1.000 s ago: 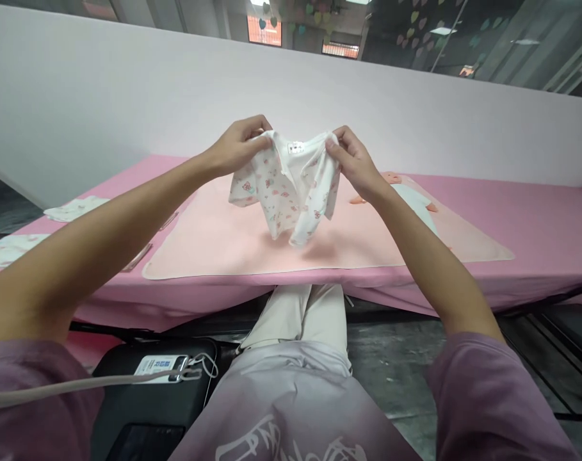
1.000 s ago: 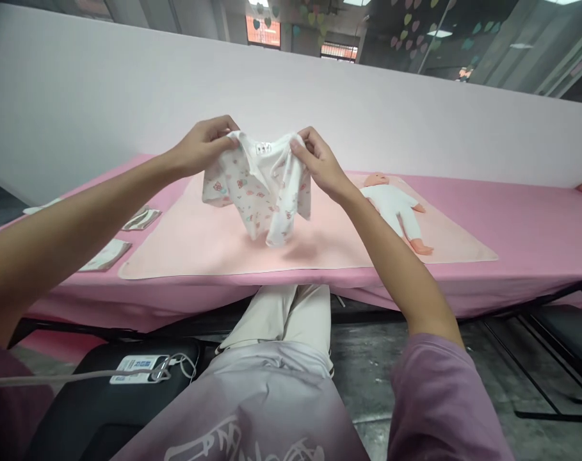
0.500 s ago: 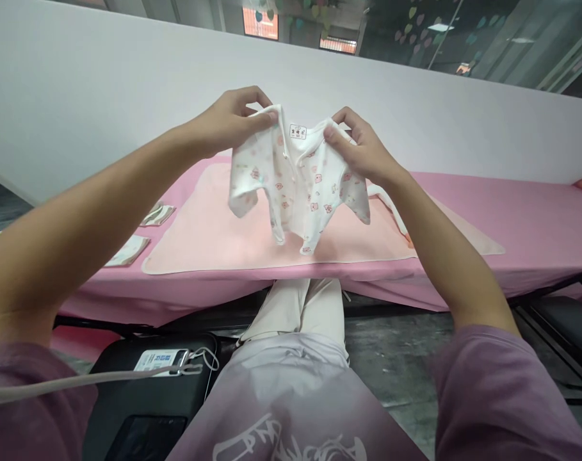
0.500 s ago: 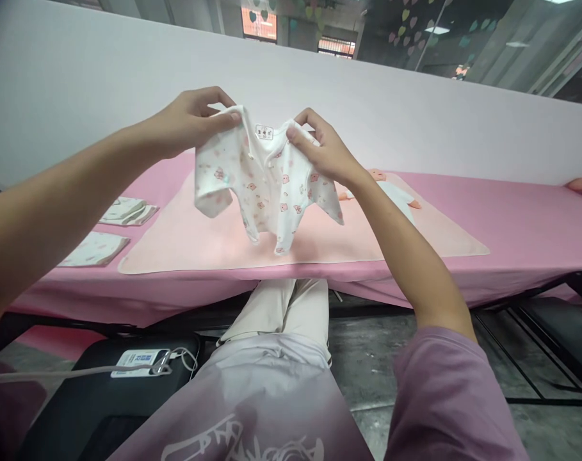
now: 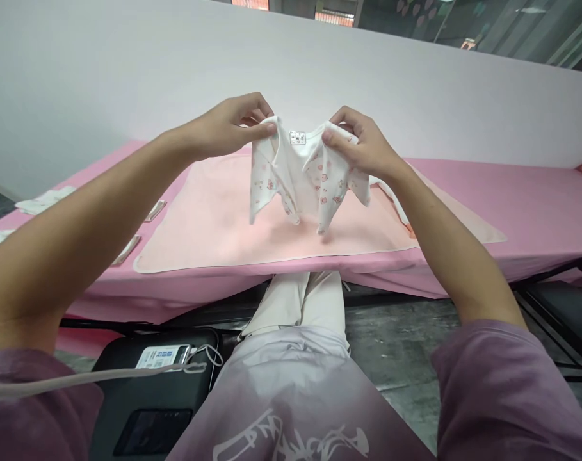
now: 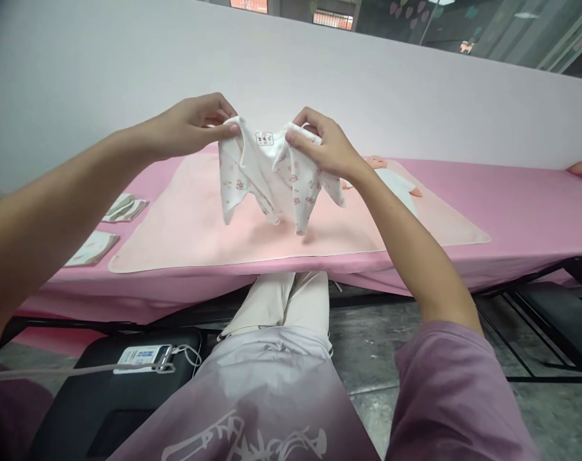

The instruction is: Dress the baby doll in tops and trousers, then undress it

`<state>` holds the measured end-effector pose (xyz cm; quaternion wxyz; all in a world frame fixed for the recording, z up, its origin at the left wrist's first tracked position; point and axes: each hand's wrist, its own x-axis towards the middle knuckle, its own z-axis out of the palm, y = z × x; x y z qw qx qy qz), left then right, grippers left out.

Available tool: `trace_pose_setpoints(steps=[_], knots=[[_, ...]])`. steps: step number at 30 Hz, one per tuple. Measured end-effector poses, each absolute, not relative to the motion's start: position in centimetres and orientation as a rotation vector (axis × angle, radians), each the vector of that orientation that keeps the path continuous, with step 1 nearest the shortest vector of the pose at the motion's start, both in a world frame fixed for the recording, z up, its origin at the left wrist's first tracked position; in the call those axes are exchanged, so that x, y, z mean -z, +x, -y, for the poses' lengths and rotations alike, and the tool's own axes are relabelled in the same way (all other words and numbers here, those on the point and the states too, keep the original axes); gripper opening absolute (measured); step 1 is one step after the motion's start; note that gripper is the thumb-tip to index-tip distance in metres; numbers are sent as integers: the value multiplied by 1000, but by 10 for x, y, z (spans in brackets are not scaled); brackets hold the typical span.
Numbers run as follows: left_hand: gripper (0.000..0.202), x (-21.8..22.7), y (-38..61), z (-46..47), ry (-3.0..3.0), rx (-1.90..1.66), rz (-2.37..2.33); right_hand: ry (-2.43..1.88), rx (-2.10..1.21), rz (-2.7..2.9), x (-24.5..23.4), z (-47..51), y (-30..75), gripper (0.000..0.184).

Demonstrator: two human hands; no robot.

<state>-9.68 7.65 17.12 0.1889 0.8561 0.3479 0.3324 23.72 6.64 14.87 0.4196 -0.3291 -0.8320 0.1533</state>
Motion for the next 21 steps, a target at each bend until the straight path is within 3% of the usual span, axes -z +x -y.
trace_pose_setpoints(steps=[8,12,21], knots=[[45,-154,-85,-84,2229,-1047,-1074,-803,-350,2020,-161,-42,223,68],[53,-152,-84,-77,2201,-914,-1166,-899,-313,1999,-166,-26,223,70],[42,-127,-87,-74,2069,-1111,-987,-1201,-172,2071,-156,-14,234,58]])
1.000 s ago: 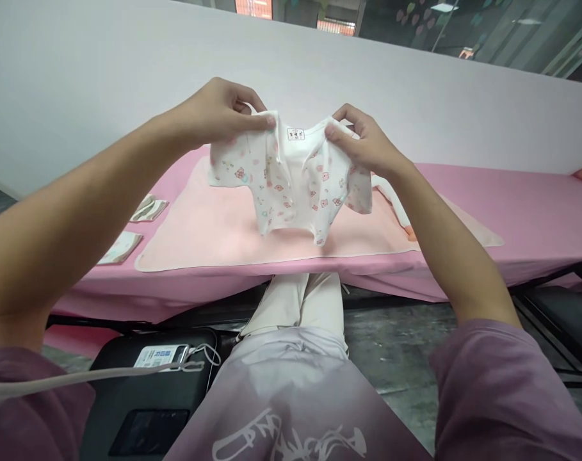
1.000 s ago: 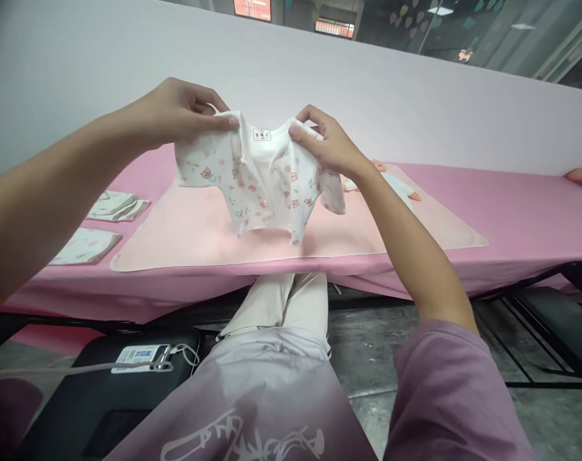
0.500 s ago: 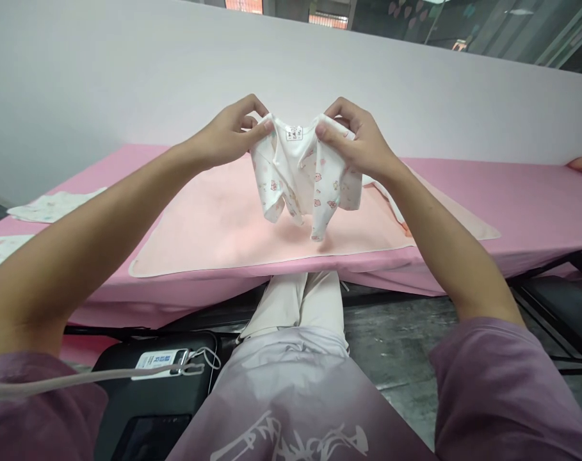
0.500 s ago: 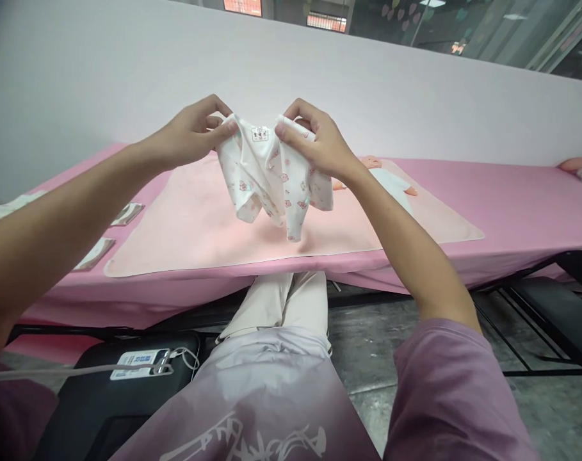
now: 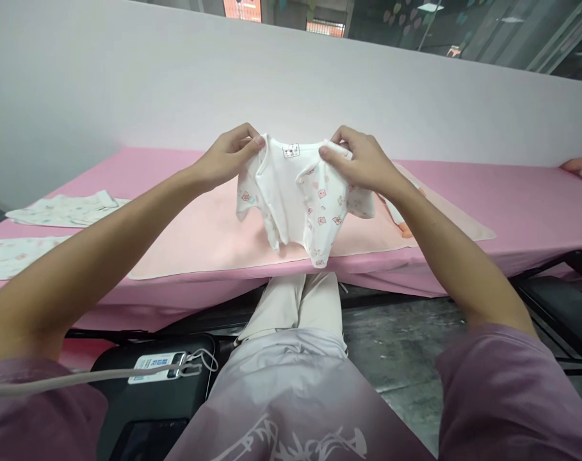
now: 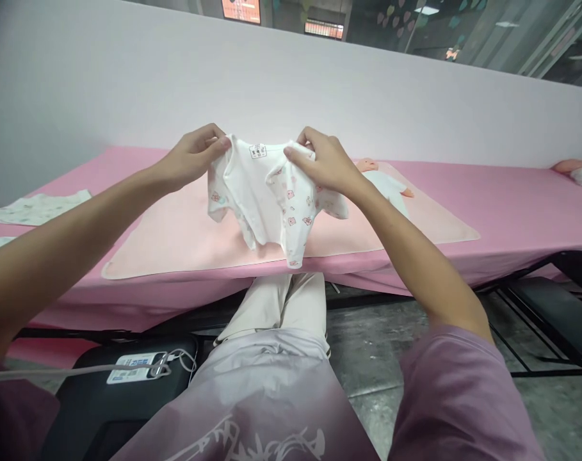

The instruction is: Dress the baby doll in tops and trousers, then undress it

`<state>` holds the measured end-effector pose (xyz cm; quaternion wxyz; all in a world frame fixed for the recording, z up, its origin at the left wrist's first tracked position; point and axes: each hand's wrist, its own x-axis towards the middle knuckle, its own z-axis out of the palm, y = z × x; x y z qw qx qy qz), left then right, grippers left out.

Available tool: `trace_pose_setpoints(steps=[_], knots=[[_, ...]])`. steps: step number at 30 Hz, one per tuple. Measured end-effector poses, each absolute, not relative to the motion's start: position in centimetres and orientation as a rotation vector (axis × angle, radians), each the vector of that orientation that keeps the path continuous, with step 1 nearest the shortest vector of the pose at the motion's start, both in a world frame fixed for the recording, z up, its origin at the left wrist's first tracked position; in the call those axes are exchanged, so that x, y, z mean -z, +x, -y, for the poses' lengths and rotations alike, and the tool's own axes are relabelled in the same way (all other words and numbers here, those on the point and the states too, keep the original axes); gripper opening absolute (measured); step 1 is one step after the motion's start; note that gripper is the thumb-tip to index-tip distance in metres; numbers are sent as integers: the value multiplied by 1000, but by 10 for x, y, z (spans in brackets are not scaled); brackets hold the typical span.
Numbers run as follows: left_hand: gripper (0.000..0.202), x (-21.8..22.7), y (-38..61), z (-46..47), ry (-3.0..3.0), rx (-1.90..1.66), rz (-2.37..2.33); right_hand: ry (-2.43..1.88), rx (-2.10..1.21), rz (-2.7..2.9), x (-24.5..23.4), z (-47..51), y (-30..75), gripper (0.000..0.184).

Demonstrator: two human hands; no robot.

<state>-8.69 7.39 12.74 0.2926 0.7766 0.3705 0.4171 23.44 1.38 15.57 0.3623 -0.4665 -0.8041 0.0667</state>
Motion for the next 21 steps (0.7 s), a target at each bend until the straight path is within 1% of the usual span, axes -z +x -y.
trace_pose_setpoints(steps=[4,7,10,12,15,18,21], knots=[[45,-133,-79,-70,2155,-1096,-1048,-1263,-234,2179,-147,-17,246,54],[46,-139,-73,-66,2227,-1019,-1027,-1244,-404,2207,-145,-14,253,61],[44,-144,-68,-61,2250,-1021,-978,-1187,-568,2128,-146,-14,258,70],[39,-148,-65,-58,2245,-1059,-976,-1157,-560,2064,-147,-18,261,73],[30,-154,-60,-54,2223,-1098,-1012,-1139,-493,1991,-145,-28,264,73],[25,-160,-56,-52,2238,-1135,-1062,-1133,-437,1960,-142,-33,262,69],[25,-164,-54,-50,2327,-1163,-1115,-1140,-330,1952,-140,-28,256,62]])
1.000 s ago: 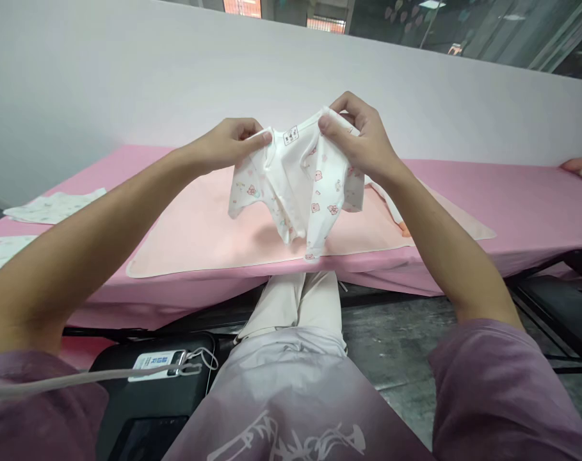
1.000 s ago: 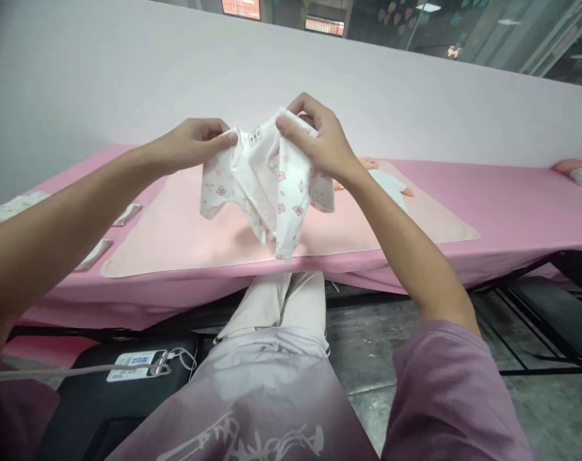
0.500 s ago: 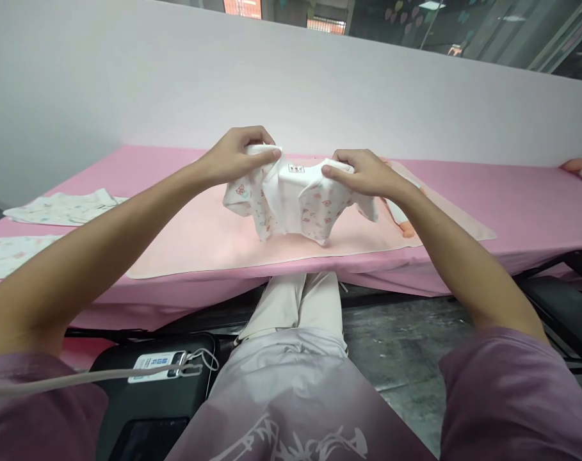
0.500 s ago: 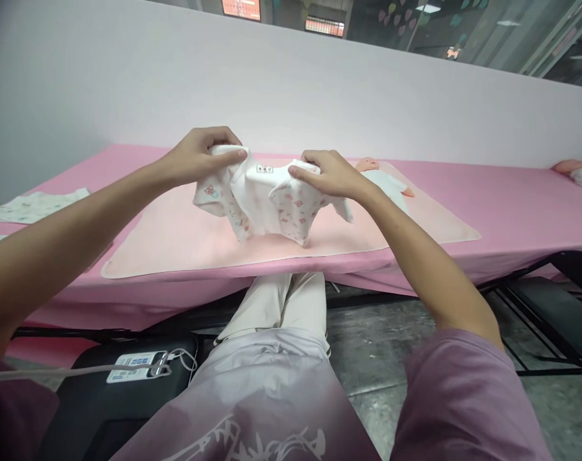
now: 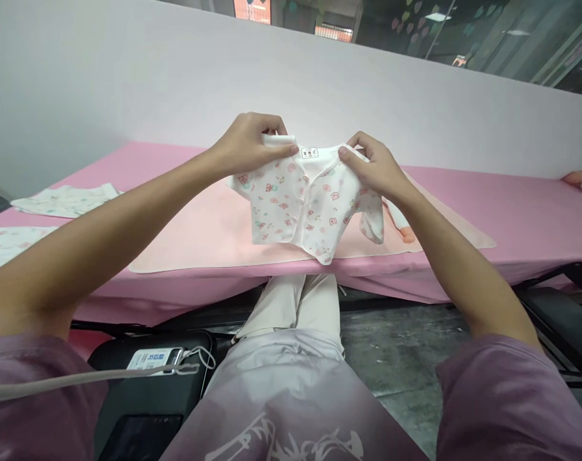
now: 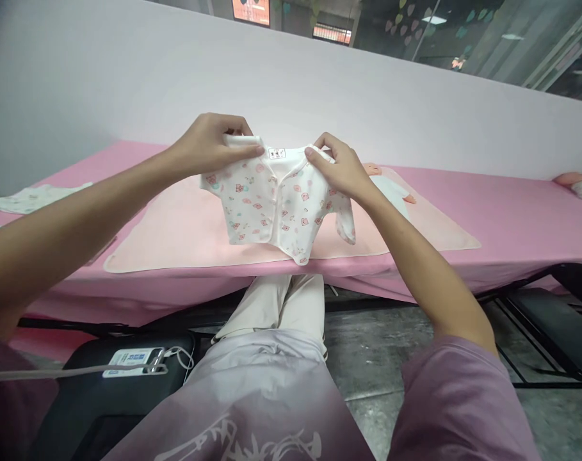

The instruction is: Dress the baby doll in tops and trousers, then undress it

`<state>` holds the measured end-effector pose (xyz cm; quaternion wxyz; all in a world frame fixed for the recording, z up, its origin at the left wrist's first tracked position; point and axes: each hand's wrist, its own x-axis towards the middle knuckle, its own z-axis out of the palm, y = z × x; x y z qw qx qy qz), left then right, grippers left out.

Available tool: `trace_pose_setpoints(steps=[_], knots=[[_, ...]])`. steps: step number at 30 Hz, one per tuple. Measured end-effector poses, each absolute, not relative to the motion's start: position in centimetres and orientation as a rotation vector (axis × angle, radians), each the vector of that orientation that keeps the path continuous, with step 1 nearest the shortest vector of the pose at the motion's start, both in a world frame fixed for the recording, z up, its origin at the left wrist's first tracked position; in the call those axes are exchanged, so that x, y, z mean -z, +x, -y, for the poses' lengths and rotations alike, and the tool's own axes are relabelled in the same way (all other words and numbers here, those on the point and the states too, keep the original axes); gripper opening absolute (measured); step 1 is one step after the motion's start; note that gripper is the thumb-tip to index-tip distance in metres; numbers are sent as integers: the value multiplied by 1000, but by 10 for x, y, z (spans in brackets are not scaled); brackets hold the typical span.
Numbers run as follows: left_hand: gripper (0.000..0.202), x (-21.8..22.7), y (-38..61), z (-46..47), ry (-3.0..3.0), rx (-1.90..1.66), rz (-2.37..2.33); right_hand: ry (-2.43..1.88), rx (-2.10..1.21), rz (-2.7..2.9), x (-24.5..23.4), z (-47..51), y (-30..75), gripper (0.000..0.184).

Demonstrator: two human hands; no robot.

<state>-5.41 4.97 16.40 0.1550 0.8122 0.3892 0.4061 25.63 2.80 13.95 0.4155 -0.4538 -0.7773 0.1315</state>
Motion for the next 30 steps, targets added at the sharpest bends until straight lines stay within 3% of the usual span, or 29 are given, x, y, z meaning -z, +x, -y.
trace_pose_setpoints(steps=[5,12,21,30], knots=[[32,-166,-53,-43,2473,-1145,-1210,-1191,-132,1891,-133,-20,242,51],[26,-162,-43,-44,2330,-1364,-1304,-1123,33,1731,-118,-41,219,57],[41,-161,-33,-51,2133,-1662,-1276,-1246,-21,1594,-131,-27,194,54],[42,-158,-31,-48,2126,-1532,-1418,-1180,-172,1740,-120,-26,189,61]])
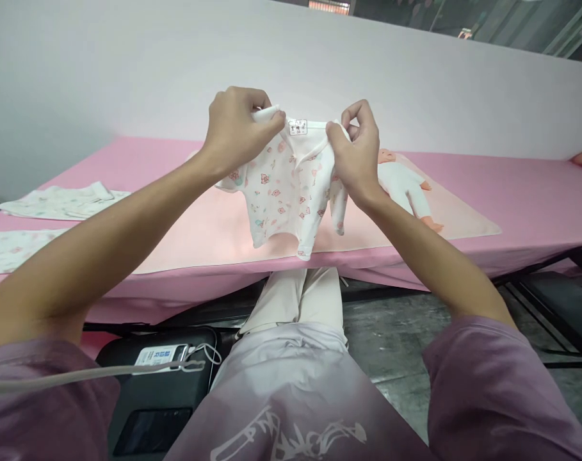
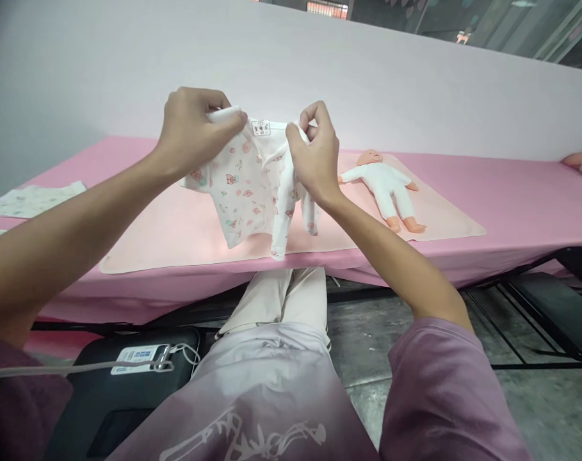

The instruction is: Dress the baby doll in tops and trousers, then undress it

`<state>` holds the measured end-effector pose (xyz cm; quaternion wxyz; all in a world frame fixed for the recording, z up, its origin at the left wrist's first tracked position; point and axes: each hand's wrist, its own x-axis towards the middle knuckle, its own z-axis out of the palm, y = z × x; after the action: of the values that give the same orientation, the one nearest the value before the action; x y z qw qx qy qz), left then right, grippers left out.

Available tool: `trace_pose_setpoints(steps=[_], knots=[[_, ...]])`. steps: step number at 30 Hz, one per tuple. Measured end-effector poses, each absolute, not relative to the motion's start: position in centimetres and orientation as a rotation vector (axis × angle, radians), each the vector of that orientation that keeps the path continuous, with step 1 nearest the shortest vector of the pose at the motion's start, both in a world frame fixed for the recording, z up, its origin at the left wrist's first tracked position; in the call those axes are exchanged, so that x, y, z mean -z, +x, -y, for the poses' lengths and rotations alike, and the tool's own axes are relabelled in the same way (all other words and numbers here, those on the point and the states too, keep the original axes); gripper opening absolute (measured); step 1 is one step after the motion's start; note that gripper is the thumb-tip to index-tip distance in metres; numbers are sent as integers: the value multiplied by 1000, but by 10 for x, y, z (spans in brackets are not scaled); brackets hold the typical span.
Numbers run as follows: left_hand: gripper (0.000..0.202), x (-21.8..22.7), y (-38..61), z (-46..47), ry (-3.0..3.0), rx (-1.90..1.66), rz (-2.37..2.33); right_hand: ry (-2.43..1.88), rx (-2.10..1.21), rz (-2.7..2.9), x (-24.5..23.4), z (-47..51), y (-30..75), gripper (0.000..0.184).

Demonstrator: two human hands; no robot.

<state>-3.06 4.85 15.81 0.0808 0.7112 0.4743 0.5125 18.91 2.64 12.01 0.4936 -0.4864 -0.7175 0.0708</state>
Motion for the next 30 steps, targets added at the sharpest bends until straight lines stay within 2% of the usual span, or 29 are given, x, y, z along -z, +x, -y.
trace_pose_setpoints(steps=[4,11,22,27,30], knots=[[37,-154,-29,-48,2124,-1567,-1397,-1162,-274,1683,-114,-20,180,60],[37,-152,-31,-42,2088,-1603,-1201,-1110,-270,1653,-107,-12,167,59],[35,-136,-45,-48,2103,-1629,-1175,-995,-99,1628,-114,-27,179,19],[33,-132,-51,-50,2111,-1578,-1217,-1090,-248,1787,-116,-44,191,27],[32,-131,-51,-53,2117,-1605,-1181,-1160,-195,1678,-112,-37,184,19]])
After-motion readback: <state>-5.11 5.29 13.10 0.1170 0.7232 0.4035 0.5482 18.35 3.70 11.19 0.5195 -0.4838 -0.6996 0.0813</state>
